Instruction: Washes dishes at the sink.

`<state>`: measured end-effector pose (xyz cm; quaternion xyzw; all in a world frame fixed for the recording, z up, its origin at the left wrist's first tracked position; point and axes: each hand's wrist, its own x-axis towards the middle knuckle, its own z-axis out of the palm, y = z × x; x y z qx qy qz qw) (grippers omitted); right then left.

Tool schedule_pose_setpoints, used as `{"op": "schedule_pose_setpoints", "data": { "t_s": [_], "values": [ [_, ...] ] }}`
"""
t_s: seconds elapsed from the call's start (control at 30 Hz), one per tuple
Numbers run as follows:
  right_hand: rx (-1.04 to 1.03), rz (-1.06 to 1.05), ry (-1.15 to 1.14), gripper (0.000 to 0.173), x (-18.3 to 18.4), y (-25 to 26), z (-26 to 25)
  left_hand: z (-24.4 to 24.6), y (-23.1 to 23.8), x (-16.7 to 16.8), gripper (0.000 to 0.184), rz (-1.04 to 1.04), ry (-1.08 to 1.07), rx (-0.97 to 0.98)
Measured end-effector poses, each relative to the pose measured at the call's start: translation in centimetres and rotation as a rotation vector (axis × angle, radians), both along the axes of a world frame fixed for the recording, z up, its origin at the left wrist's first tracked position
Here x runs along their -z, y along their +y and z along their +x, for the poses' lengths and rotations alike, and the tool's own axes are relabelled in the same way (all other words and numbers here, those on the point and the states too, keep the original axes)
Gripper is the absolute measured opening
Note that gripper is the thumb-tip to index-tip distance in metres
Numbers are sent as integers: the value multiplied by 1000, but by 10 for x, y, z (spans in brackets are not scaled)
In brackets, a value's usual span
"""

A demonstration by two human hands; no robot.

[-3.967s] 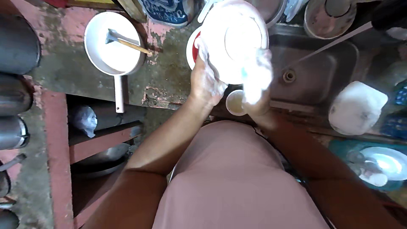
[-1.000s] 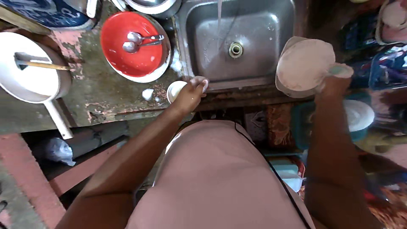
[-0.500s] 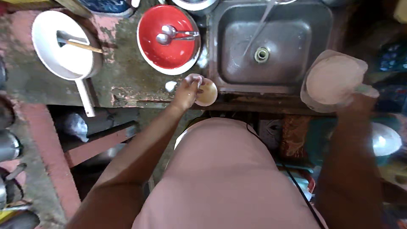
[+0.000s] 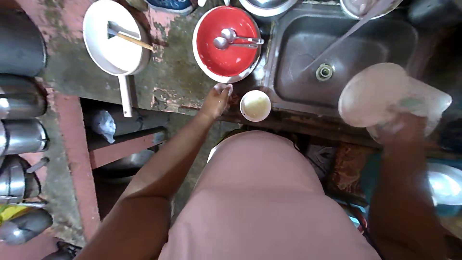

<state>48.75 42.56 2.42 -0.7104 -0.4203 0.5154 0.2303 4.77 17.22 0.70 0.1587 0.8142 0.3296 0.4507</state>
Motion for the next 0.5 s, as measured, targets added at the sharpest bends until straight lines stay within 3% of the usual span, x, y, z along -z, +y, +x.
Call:
{"op": "schedule_pose_setpoints", "data": {
  "t_s": [0.07, 0.13, 0.27, 0.5],
  "values": [
    [-100, -44, 159, 35, -1, -17, -42, 4, -2, -7, 49, -31, -83, 55],
    [-240, -65, 256, 44, 5, -33, -85, 13, -2, -16, 47, 8, -211, 74],
    [-460, -111, 200, 55, 3, -72, -182, 20, -9, -17, 40, 167, -402, 78],
    [-890, -220, 201, 44, 12, -103, -279, -33, -83, -2, 38, 196, -160, -141]
  ]
}}
